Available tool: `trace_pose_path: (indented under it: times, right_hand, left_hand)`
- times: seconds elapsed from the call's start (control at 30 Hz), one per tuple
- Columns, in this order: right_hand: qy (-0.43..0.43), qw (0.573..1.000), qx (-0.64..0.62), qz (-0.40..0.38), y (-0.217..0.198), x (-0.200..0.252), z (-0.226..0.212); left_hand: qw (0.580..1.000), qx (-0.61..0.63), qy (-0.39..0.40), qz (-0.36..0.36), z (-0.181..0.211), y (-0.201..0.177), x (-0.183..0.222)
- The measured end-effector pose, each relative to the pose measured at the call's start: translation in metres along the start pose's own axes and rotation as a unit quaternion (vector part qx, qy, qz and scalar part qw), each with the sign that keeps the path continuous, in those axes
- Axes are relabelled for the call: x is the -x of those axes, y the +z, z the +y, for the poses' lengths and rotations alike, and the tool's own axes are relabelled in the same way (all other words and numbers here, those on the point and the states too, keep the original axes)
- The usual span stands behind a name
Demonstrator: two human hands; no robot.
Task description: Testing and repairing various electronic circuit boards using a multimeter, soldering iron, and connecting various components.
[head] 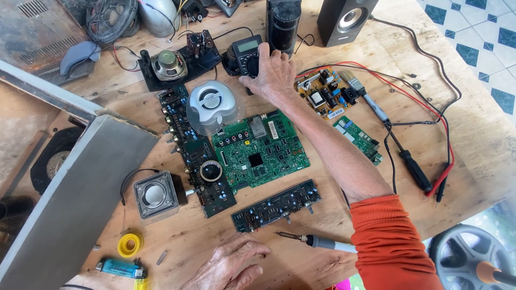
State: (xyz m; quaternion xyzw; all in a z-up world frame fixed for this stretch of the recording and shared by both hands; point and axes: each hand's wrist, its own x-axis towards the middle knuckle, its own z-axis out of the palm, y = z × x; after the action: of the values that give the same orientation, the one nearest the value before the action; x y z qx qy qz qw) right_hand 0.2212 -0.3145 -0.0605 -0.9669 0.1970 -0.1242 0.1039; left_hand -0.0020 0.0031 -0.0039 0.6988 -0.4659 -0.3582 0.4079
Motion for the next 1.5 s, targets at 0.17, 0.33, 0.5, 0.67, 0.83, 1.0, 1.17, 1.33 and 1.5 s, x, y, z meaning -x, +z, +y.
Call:
trace_pose_path:
  times: [0.17,0.33,0.5,0.67,0.83,1.0,1.17,1.33,1.5]
  right_hand:
    - [-0.036,0.997,-0.055,0.032,-0.015,-0.004,0.012]
    - [-0.061,0.992,-0.108,0.006,-0.063,0.01,0.028]
    - [-0.106,0.982,-0.154,-0.002,-0.124,0.052,0.054]
    - [-0.19,0.958,-0.217,0.011,-0.202,0.123,0.081]
    - [-0.15,0.976,-0.153,0.049,-0.23,0.198,0.139]
    - [-0.072,0.986,-0.097,0.111,-0.209,0.263,0.2]
    - [0.063,0.99,0.104,0.069,-0.155,0.306,0.247]
    - [0.069,0.989,0.048,0.12,-0.152,0.304,0.239]
    - [0.069,0.991,-0.005,0.118,-0.154,0.296,0.218]
  left_hand:
    - [1.0,-0.013,0.007,0.006,0.001,-0.002,0.0]
    - [1.0,0.007,0.003,0.016,0.009,-0.005,0.003]
    - [0.999,0.02,-0.028,0.024,0.019,-0.006,0.002]
    - [0.993,-0.039,0.049,0.1,0.003,0.015,0.005]
    - [0.986,-0.07,0.067,0.134,0.001,0.027,0.01]
    - [0.981,-0.092,0.06,0.159,0.0,0.033,0.011]
    - [0.98,-0.099,0.009,0.173,0.008,0.034,0.006]
    - [0.972,-0.107,0.029,0.207,-0.005,0.04,0.01]
    - [0.956,-0.131,0.057,0.257,-0.001,0.033,0.003]
